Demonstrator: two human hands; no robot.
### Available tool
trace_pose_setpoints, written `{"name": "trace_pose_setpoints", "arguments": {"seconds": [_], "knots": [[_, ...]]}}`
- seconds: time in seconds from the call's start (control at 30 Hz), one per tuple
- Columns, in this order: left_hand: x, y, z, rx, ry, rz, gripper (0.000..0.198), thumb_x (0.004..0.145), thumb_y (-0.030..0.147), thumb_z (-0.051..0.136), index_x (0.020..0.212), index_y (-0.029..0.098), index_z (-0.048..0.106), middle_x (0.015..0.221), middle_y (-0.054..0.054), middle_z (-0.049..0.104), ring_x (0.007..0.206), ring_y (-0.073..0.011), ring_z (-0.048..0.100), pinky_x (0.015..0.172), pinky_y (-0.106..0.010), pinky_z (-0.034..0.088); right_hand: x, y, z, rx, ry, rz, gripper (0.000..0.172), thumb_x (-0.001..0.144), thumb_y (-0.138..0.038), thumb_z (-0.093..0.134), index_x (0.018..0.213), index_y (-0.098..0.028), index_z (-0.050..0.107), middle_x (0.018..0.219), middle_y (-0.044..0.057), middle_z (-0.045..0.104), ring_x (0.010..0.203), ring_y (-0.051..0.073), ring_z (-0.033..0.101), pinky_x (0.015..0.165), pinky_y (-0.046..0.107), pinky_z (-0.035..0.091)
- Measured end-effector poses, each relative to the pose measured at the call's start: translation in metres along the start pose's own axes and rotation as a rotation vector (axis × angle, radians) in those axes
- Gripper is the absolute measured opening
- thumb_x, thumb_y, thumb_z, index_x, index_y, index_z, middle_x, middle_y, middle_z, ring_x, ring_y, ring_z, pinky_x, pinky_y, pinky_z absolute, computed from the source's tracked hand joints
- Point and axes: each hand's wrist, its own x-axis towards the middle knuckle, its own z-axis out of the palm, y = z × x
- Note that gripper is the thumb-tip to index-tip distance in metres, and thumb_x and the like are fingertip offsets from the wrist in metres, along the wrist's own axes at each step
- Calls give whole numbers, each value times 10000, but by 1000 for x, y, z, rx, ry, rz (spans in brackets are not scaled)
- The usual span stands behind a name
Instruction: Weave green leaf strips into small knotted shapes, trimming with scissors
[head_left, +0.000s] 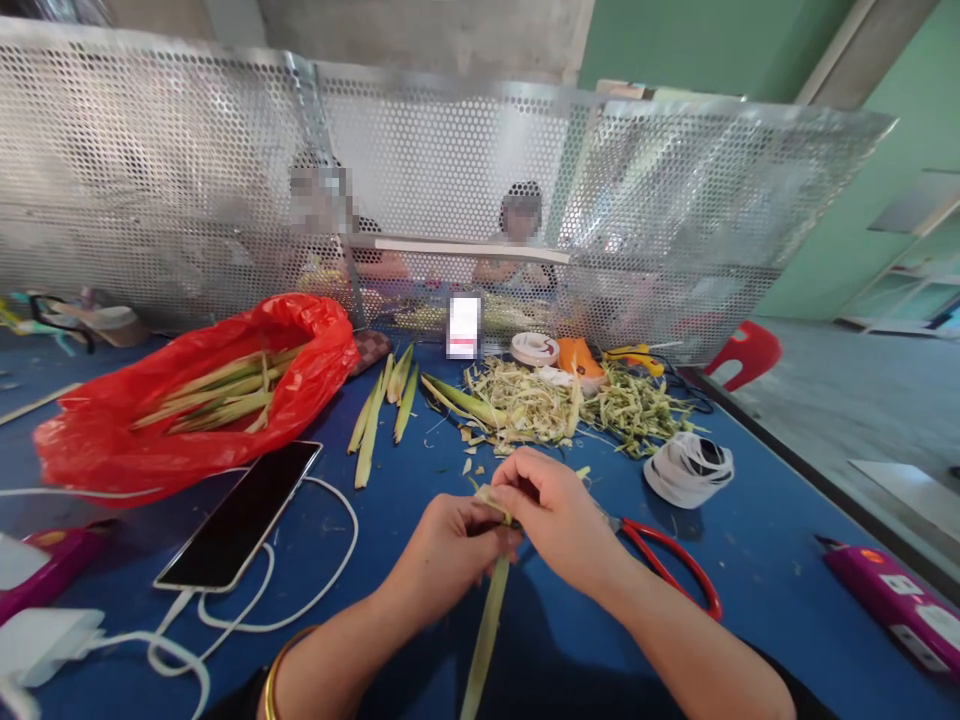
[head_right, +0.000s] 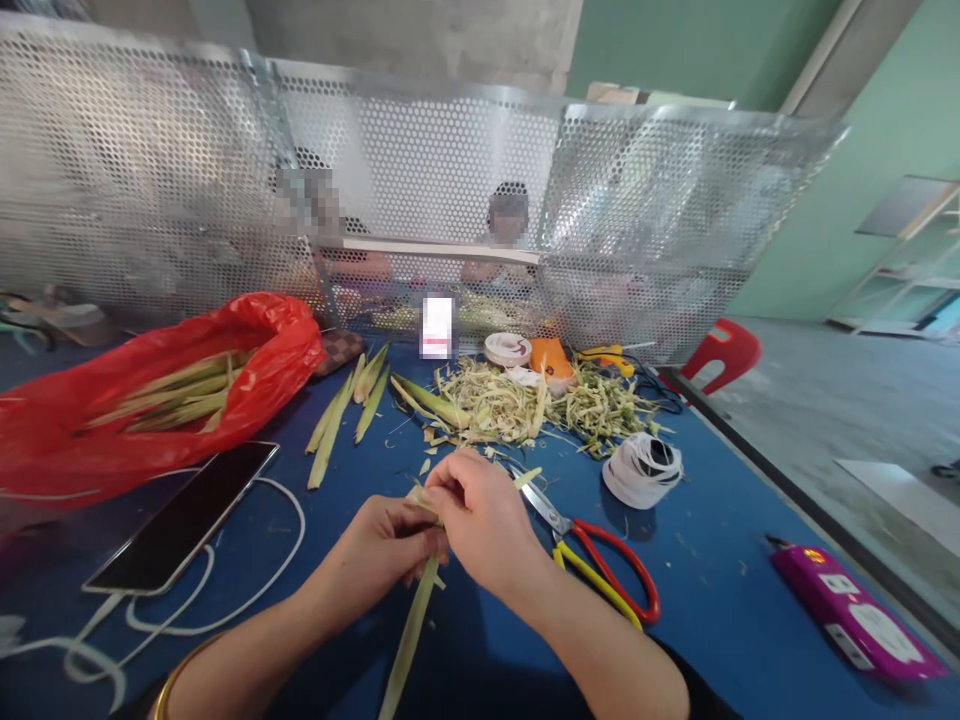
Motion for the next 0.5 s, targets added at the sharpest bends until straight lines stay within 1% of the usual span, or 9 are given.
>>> {"name": "trace_pose_setpoints", "arguments": {"seconds": [0.07, 0.2, 0.27, 0.33, 0.43, 0.5], "knots": [[-1, 1, 0, 15, -3, 9, 211, 726, 253, 555, 573, 131, 632, 463, 38, 478, 425, -79, 410, 431, -199, 331, 2, -3, 0, 20, -46, 24, 122, 787, -142, 550, 673, -185, 548, 665, -31, 535, 619, 107, 489, 572, 223, 363], [-2, 3, 2, 32, -34, -11, 237, 731, 264, 545, 547, 135, 618, 455, 34, 476, 413, -77, 390, 432, -204, 317, 11, -3, -2, 9, -197, 80, 98, 758, -159, 548, 670, -189, 577, 583, -44, 536, 535, 96, 469, 502, 211, 331], [-2, 3, 2, 36, -54, -34, 231, 729, 273, 554, 573, 128, 643, 470, 28, 492, 419, -78, 392, 437, -206, 321, 18, -1, -2, -16, -213, 92, 94, 735, -157, 552, 652, -186, 585, 569, -40, 542, 522, 95, 464, 478, 208, 316], [-3, 3, 2, 37, -73, -39, 207, 727, 266, 561, 634, 122, 676, 516, 17, 532, 444, -82, 412, 453, -206, 332, 25, 2, 1, 10, -201, 121, 94, 721, -151, 554, 634, -181, 577, 551, -38, 538, 492, 88, 460, 457, 204, 309], [-3, -1, 2, 44, -122, -38, 197, 728, 256, 569, 716, 117, 709, 559, 10, 559, 478, -85, 422, 471, -205, 334, 33, 4, 7, 231, -207, 241, 90, 744, -175, 532, 656, -186, 527, 485, -60, 505, 374, 70, 450, 396, 194, 305], [-3, -2, 2, 39, -155, -58, 201, 728, 257, 574, 750, 117, 717, 570, 8, 566, 484, -84, 420, 471, -204, 327, 35, 3, 9, 432, -166, 298, 100, 779, -225, 513, 686, -192, 496, 450, -72, 488, 348, 83, 496, 377, 187, 330]]}}
